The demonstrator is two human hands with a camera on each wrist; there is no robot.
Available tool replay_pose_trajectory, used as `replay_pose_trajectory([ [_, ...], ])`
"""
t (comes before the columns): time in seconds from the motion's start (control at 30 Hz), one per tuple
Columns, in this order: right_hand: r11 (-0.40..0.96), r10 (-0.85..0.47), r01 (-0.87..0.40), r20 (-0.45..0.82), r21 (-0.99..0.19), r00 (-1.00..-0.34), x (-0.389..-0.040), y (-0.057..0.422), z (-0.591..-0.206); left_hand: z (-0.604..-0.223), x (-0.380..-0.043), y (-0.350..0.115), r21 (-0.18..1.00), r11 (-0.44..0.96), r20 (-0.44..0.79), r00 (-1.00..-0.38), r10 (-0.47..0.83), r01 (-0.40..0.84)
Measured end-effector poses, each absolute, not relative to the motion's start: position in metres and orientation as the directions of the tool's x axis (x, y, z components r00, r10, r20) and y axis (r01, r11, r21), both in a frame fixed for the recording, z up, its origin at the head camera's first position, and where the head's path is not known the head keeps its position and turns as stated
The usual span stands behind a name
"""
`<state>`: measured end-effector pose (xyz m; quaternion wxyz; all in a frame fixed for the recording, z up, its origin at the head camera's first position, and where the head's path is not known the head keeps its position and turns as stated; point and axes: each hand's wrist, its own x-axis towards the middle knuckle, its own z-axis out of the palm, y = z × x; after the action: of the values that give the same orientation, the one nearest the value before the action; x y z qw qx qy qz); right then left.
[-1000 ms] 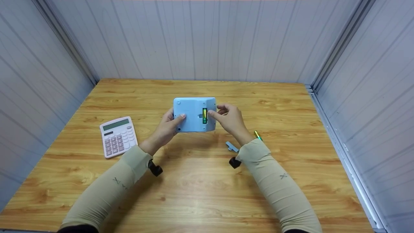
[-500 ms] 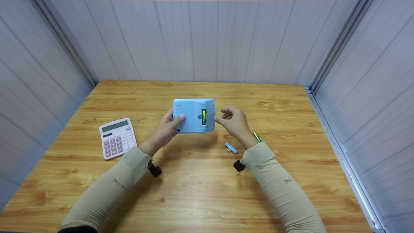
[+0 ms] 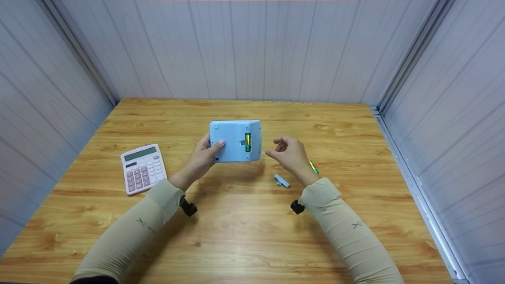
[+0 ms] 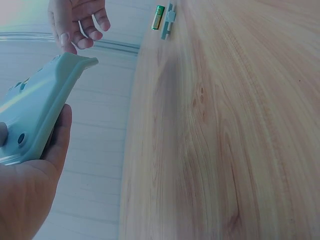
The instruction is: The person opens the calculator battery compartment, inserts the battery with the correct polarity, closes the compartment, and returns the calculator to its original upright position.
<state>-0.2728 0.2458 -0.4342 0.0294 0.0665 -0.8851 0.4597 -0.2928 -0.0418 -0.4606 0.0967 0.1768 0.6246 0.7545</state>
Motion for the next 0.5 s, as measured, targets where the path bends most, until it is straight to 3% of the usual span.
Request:
replay_pose_trajectory([
  [0.5,0.627,-0.143,-0.144,0.069,-0.766,-0.987,-0.2673,0.2558,-0.4445,-0.4611,-0.2941,-0.0412,0.974,-0.214,0.152,-0.922,0.357,0.078],
])
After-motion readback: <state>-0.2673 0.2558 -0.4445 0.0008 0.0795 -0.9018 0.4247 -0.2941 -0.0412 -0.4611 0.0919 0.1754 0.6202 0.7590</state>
